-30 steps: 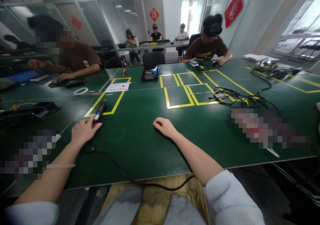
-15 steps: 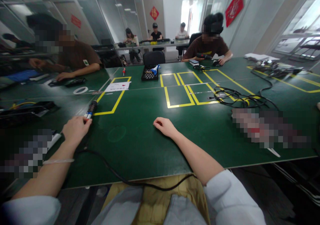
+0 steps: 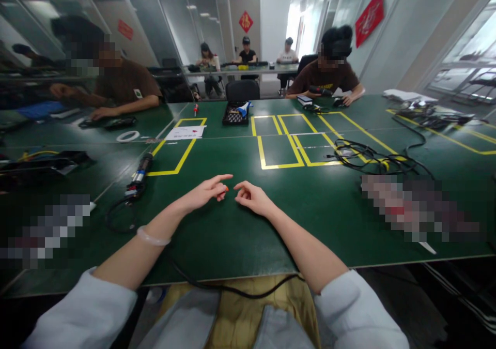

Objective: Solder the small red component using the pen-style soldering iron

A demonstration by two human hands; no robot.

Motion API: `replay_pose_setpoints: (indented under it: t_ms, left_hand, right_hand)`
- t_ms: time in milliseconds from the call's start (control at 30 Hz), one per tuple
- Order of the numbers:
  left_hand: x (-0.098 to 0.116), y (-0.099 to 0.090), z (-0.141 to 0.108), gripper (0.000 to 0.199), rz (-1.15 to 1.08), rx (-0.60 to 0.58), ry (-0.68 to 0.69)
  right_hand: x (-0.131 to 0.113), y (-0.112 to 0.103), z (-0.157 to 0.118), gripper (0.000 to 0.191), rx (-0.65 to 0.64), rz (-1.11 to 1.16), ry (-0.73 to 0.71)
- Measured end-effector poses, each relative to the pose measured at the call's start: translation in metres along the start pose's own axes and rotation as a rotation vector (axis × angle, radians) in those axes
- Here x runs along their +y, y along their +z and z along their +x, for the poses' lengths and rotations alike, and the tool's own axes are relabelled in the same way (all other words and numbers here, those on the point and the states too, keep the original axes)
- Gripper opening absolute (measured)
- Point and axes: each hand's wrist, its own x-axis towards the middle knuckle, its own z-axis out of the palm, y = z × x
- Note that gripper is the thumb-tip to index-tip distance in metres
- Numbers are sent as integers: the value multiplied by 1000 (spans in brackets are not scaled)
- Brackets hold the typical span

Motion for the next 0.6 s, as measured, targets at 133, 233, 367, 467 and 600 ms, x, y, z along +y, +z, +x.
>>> replay_pose_setpoints:
  t_ms: [133,233,367,467,600]
  left_hand:
    - [-8,20,9,69,-51,-101,8]
    - [-17,26,12,66,-125,-100,-1]
    - [-26,27,13,50,-274,-22,-61]
    - [-29,26,12,42,-319,20,-98]
    - [-30,25,10,37,-301,20,-91]
  right_hand:
    - [0,2,0,35,-71,64,-23]
    - [-3,2,0,23,-79,58,-40]
    - [-2,1,0,21,2,-5,-32]
    - [-1,-1,0,18,52,-95,-28]
    - [-1,-2,0,17,79,-156,-56]
